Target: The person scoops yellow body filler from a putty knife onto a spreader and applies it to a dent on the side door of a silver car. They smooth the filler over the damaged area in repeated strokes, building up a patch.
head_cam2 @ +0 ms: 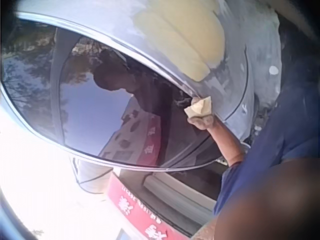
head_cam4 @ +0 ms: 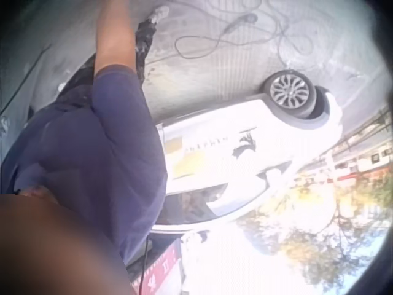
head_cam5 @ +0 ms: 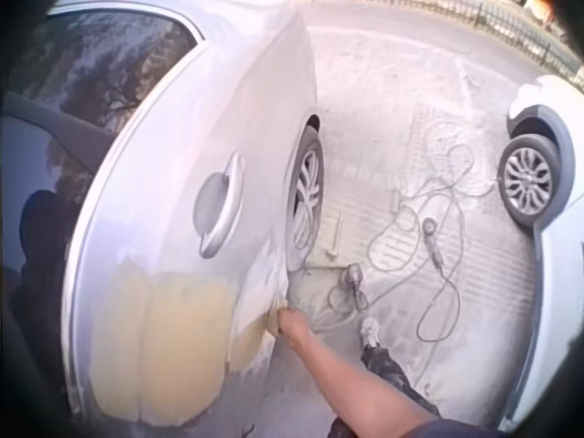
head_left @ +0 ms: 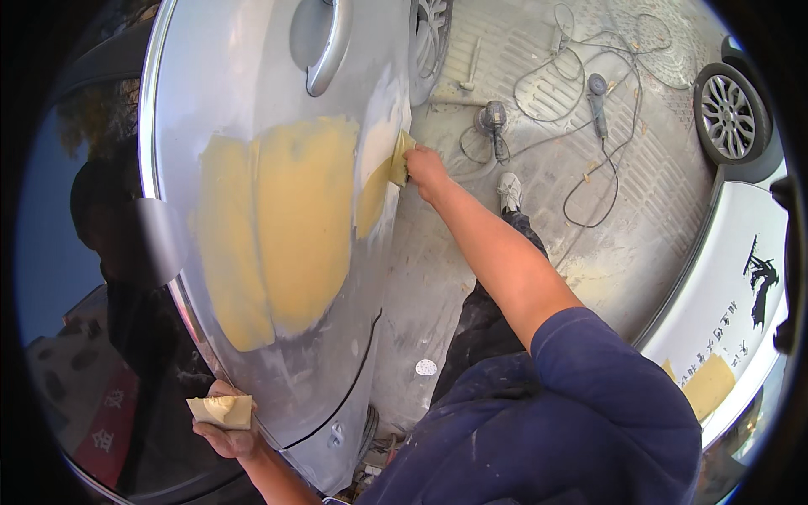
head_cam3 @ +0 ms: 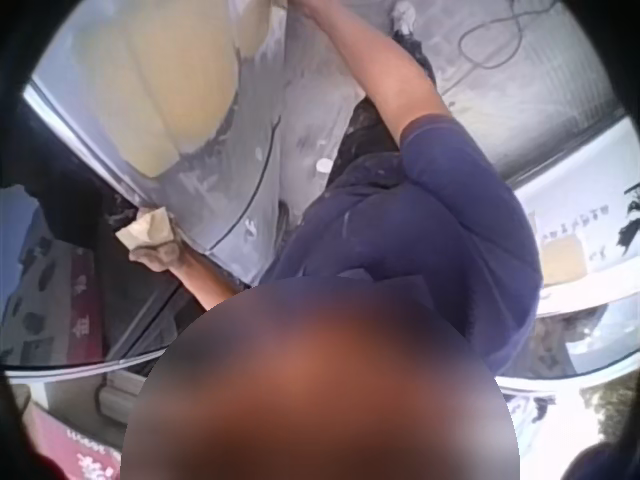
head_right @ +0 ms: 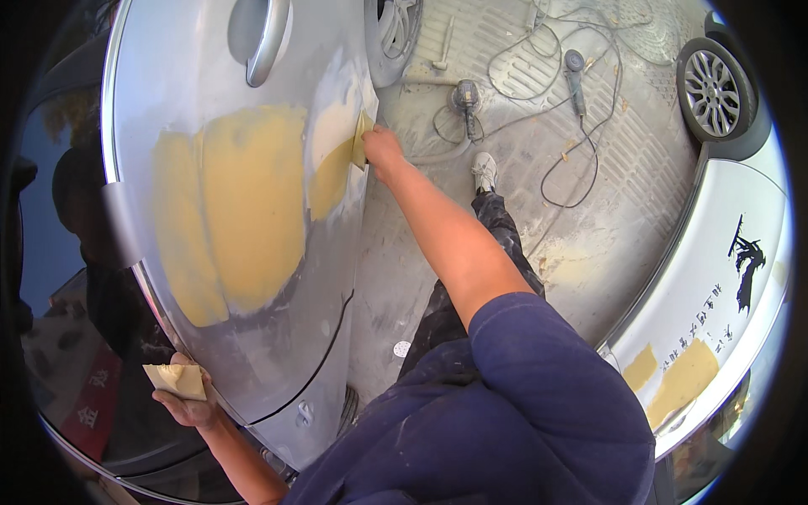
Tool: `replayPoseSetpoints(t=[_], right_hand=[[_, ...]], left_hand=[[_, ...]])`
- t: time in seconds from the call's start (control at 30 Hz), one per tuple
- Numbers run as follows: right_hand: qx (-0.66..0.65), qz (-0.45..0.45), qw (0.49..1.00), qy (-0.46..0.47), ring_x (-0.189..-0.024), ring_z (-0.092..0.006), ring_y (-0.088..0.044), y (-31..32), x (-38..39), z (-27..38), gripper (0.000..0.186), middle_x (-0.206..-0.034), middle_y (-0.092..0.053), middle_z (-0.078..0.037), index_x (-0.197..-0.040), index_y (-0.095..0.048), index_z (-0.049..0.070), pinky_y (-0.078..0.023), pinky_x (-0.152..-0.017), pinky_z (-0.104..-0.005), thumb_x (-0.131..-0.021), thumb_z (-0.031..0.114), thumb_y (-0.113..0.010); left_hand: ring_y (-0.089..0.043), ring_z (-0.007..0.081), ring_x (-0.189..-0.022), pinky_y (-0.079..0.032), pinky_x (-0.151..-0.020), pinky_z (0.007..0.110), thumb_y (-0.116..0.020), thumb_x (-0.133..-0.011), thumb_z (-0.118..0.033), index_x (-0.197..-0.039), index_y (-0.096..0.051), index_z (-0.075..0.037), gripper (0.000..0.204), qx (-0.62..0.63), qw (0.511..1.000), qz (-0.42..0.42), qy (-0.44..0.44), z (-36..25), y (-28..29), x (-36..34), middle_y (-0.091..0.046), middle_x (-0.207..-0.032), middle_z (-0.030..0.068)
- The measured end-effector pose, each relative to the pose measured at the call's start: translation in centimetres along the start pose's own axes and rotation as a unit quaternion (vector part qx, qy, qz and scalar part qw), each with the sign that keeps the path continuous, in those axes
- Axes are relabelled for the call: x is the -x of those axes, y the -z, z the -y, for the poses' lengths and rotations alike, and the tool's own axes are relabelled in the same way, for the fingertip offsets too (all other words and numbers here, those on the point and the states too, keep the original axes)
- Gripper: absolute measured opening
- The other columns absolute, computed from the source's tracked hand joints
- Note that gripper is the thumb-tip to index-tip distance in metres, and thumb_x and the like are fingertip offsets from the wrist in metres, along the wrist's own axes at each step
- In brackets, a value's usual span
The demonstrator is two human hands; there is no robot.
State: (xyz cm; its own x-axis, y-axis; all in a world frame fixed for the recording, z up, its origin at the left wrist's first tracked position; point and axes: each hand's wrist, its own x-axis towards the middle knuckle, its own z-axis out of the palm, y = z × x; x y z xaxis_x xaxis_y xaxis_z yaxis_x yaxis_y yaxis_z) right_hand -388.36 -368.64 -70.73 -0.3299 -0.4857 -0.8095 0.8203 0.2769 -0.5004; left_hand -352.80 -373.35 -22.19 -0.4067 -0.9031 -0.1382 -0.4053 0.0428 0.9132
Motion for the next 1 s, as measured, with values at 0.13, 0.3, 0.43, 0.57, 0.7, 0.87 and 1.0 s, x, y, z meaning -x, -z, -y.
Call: replayPoseSetpoints(t=[0.13,0.3,0.43,0.57,0.7,0.87,1.0], right_hand=[[0.053,-0.001,0.998,0.02,-0.096,-0.0238,-0.071,-2.0,1.3,1.2,0.034,-0.112,-0.076,-0.012,-0.131,-0.075,-0.008,-0.059,-0.088,-0.0388,-0.105,0.01,-0.06],[0.041,0.019,0.997,0.062,-0.085,-0.0178,-0.064,-3.9,6.5,2.4,0.035,-0.103,-0.075,-0.009,-0.128,-0.078,-0.01,-0.054,-0.079,-0.0361,-0.103,0.007,-0.062],[0.118,0.036,0.989,0.077,-0.108,-0.0281,-0.071,-5.0,10.8,3.8,0.055,-0.125,-0.076,-0.022,-0.152,-0.068,-0.007,-0.056,-0.098,-0.04,-0.101,0.014,-0.064],[0.179,-0.002,0.969,0.168,-0.108,-0.0248,-0.069,-6.5,16.8,3.9,0.051,-0.117,-0.074,-0.015,-0.149,-0.068,-0.01,-0.055,-0.1,-0.0386,-0.104,0.014,-0.067],[0.058,0.099,0.981,0.157,-0.111,-0.0232,-0.072,-3.8,18.9,3.9,0.048,-0.122,-0.077,-0.012,-0.149,-0.067,-0.009,-0.055,-0.105,-0.0371,-0.109,0.016,-0.067],[-0.112,0.036,0.992,-0.038,-0.116,-0.0217,-0.073,1.9,10.4,2.2,0.038,-0.132,-0.076,-0.011,-0.146,-0.068,-0.002,-0.059,-0.103,-0.039,-0.113,0.015,-0.059],[-0.048,0.003,0.998,-0.042,-0.115,-0.0231,-0.072,2.2,2.5,-0.6,0.038,-0.129,-0.077,-0.013,-0.142,-0.071,-0.002,-0.056,-0.102,-0.0402,-0.11,0.012,-0.057]], left_hand=[[-0.058,0.0159,-0.063,-0.045,-0.054,0.026,-0.039,-0.11,-0.086,-0.099,-0.063,-0.001,0.089,-0.029,0.999,-0.021,0.015,-0.3,-0.6,0.1,-0.055,-0.08,0.0075],[-0.059,0.0164,-0.065,-0.046,-0.056,0.027,-0.039,-0.11,-0.086,-0.102,-0.064,0.0,0.09,-0.014,1.0,-0.014,0.018,0.0,-0.5,0.2,-0.057,-0.083,0.0083],[-0.06,0.0168,-0.069,-0.047,-0.057,0.027,-0.039,-0.11,-0.085,-0.105,-0.065,0.0,0.089,-0.005,0.999,-0.036,0.014,0.3,-0.4,0.3,-0.058,-0.088,0.0087],[-0.061,0.0168,-0.071,-0.048,-0.059,0.027,-0.039,-0.111,-0.084,-0.112,-0.064,0.0,0.087,-0.007,1.0,-0.019,0.01,0.3,-0.5,0.1,-0.059,-0.09,0.0092],[-0.06,0.0182,-0.069,-0.049,-0.058,0.028,-0.038,-0.111,-0.084,-0.116,-0.063,0.002,0.089,0.011,0.999,-0.04,0.031,0.3,-0.3,0.2,-0.061,-0.093,0.0114],[-0.061,0.021,-0.065,-0.052,-0.056,0.031,-0.037,-0.111,-0.084,-0.114,-0.063,0.005,0.093,0.001,1.0,-0.014,0.024,-0.1,0.1,0.0,-0.061,-0.094,0.0147],[-0.06,0.0188,-0.064,-0.05,-0.056,0.029,-0.037,-0.112,-0.083,-0.111,-0.063,0.004,0.091,-0.004,1.0,-0.007,0.022,-0.5,-0.4,-0.1,-0.059,-0.089,0.0126]])
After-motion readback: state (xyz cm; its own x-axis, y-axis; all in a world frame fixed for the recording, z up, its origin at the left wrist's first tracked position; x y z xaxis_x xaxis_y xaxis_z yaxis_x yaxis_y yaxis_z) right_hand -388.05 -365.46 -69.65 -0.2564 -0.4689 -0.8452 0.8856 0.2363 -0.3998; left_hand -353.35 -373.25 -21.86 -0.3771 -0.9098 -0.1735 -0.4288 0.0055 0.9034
